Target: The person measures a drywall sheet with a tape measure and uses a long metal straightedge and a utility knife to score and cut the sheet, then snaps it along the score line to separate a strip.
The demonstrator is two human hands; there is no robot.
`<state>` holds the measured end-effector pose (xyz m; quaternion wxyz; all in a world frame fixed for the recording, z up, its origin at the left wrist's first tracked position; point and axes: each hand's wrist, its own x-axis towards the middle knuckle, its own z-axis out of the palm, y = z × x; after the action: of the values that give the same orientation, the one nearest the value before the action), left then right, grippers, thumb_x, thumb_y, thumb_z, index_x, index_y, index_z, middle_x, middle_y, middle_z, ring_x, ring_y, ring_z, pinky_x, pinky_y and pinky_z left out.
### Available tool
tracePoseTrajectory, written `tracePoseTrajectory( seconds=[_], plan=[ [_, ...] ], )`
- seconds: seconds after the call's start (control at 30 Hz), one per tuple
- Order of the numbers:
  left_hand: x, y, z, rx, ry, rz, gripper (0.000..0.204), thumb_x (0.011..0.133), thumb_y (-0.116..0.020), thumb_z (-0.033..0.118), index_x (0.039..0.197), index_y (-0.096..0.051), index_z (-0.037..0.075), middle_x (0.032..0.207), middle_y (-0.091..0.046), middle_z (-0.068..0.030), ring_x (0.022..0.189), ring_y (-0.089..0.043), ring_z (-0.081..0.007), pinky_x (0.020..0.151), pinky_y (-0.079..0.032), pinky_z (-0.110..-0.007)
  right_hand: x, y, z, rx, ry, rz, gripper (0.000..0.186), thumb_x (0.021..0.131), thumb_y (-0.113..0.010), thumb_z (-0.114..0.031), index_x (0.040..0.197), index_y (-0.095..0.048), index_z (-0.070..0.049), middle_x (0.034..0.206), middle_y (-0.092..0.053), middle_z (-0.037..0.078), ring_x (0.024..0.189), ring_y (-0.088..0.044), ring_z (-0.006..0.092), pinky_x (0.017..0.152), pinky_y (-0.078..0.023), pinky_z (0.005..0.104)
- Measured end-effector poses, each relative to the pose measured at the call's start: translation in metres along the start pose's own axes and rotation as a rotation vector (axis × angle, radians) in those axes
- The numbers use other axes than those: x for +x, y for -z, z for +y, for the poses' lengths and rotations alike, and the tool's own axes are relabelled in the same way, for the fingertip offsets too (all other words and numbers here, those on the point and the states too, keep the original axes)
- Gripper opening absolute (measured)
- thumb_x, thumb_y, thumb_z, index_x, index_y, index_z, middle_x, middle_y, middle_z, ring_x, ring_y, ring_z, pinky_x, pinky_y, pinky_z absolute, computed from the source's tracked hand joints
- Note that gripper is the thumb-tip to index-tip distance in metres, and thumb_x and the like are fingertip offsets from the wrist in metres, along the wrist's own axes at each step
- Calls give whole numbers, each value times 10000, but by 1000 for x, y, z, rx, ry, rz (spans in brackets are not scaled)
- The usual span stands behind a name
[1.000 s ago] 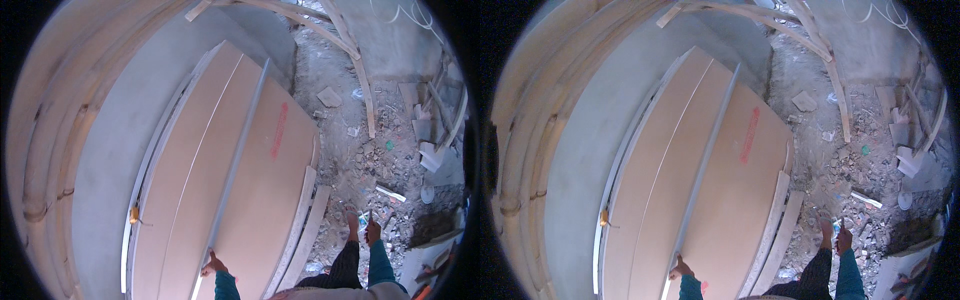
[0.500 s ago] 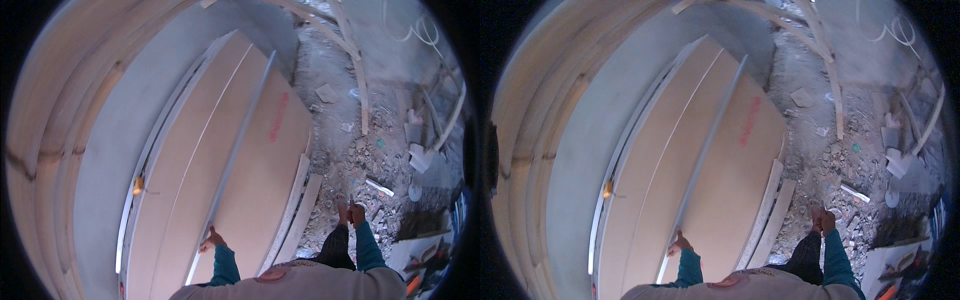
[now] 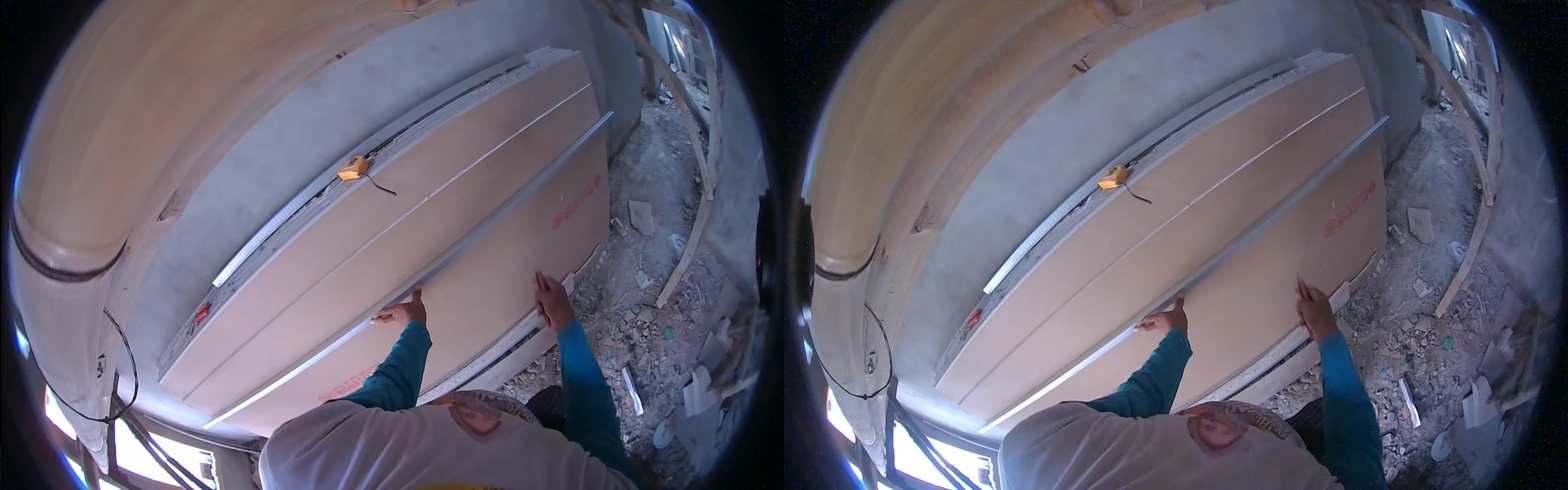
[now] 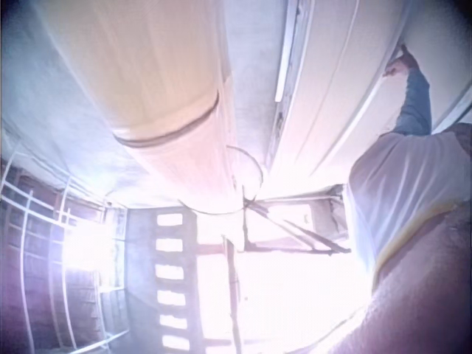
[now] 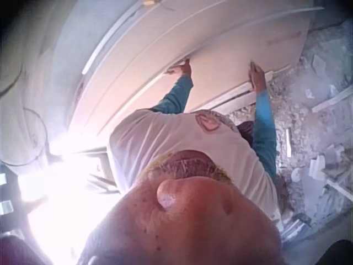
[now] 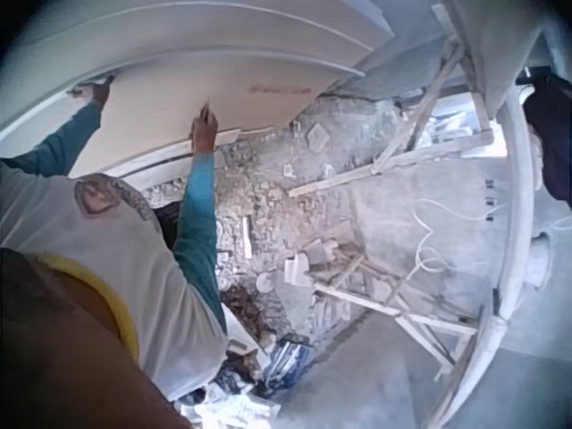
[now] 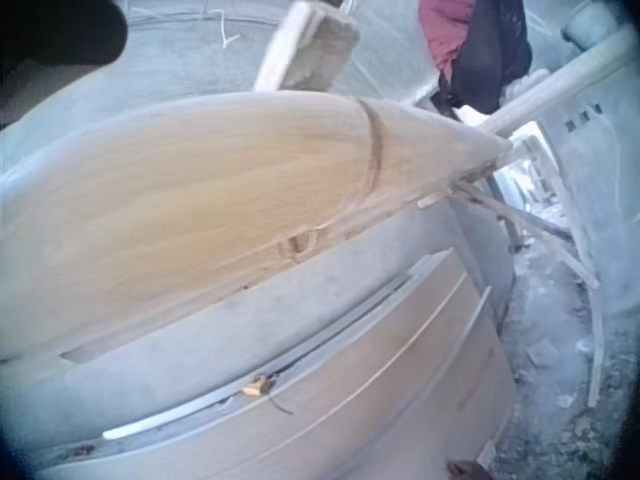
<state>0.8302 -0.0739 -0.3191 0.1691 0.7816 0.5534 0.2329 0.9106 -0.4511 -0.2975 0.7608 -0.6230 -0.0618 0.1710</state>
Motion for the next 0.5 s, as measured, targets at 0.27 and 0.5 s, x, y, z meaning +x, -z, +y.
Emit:
tracePoseTrajectory(
  seconds=[0.27, 0.5],
  plan=[
    [-15, -42, 32, -152, -4, -2, 1596, 648, -813, 702, 1342, 234, -283, 1456, 208, -508, 1381, 192, -645, 1168, -18, -667, 131, -177, -174, -387, 1191, 143, 270, 807, -760, -214, 943, -602, -41, 849, -627, 102, 783, -646, 267, 718, -536, 409],
    [9, -72, -22, -431, -24, 184, 1579, 641, -828, 681, 1355, 184, -298, 1446, 217, -523, 1400, 180, -626, 1174, -98, -631, 130, -306, -285, -969, 1045, -62, 591, 805, -734, -543, 1176, -614, -99, 1177, -593, 182, 985, -667, 389, 793, -559, 519]
  ],
)
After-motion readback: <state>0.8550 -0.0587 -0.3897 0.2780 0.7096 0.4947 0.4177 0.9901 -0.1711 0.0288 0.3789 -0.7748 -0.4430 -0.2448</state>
